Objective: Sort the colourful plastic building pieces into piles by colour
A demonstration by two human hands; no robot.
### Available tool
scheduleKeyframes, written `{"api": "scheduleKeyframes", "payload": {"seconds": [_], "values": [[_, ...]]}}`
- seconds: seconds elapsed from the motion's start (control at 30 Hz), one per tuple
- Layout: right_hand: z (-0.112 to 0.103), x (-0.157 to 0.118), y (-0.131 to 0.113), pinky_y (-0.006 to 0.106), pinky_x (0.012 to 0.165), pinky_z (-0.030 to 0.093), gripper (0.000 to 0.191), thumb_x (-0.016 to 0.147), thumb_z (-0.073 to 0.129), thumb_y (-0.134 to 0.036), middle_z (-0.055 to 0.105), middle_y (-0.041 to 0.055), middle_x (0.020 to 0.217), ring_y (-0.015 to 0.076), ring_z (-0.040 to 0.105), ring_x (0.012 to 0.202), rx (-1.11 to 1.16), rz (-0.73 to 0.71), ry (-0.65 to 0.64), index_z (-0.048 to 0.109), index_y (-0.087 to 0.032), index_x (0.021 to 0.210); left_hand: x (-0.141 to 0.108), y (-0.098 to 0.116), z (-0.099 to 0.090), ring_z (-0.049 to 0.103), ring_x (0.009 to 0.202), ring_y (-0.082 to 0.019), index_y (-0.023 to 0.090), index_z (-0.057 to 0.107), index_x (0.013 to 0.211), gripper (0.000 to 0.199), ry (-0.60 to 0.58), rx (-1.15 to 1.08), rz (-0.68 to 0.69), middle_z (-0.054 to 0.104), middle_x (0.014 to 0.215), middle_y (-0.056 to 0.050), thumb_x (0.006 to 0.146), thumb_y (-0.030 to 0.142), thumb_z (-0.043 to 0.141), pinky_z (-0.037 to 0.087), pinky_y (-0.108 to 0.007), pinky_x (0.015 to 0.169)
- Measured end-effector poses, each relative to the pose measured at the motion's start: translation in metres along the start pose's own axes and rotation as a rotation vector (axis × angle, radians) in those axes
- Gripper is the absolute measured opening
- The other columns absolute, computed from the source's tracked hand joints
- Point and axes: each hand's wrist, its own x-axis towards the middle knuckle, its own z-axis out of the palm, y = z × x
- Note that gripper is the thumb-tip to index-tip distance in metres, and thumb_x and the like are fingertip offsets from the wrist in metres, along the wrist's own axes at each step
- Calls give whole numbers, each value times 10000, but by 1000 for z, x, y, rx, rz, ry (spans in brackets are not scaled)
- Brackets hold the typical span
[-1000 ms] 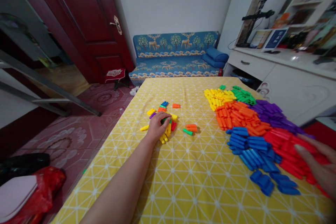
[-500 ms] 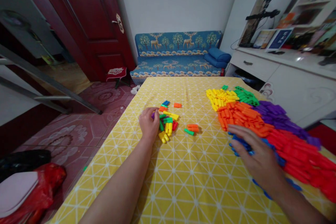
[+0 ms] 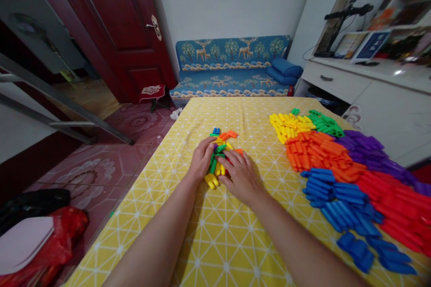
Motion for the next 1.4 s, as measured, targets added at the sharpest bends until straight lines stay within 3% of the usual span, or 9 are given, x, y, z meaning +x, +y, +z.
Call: {"api": "scheduleKeyframes", "payload": {"seconds": [0.1,0.23,0.43,0.77,1.0,1.1,1.2,1.3,1.4], "values": [[-3,-1,5,474,1083,327,428,804,600,-161,623,64,1249,260,505,1189,23,24,60,621,-276,1216,-2,3,3,593,1207,-231,184,639,1214,377,-123,-119,-12,654,1282,-93,967,387,438,432,-389,1086],[-5,0,18,414,940,400,264,826,571,-149,669,61,1035,245,551,1031,80,157,184,669,-256,1046,-5,4,4,594,1207,-248,181,649,1203,348,-181,-160,-26,656,1274,-103,929,342,507,441,-400,1082],[-8,1,29,385,898,423,149,823,589,-184,669,54,999,235,576,992,178,269,327,657,-222,950,-5,7,8,601,1179,-253,181,641,1194,498,-251,-58,181,646,1237,-109,700,114,647,456,-409,1070],[-7,0,28,334,757,460,181,892,582,-381,679,38,877,192,606,787,348,315,431,607,-208,937,-3,-10,10,677,921,-199,190,714,1008,323,1,193,97,726,979,-51,740,58,591,559,-373,898],[-6,4,28,347,811,491,107,833,591,-261,635,61,948,195,600,885,441,284,516,568,-210,925,0,-4,4,570,1185,-262,236,705,1045,260,190,385,249,639,1244,-80,820,146,609,460,-479,1031],[-4,5,30,352,836,497,118,796,595,-227,629,70,975,203,599,943,485,310,558,567,-207,909,-1,2,6,563,1223,-246,264,673,1158,333,-61,349,361,623,1312,-72,848,169,601,452,-448,1050],[1,6,37,346,791,505,149,770,616,-251,649,59,923,195,609,864,556,438,555,589,-198,907,-2,9,11,553,1257,-257,282,574,1329,481,-334,353,386,577,1393,-83,857,194,606,440,-453,1065],[7,6,43,338,734,511,197,737,646,-286,662,48,859,187,607,780,683,571,564,599,-189,901,-1,13,15,517,1294,-260,288,499,1404,556,-383,419,362,554,1423,-77,867,166,572,409,-474,1084],[8,6,46,328,699,512,221,710,667,-303,665,46,844,182,604,748,756,619,569,599,-185,884,1,14,18,548,1216,-258,280,556,1356,505,-368,480,344,622,1325,-75,867,154,558,421,-464,1051]]}}
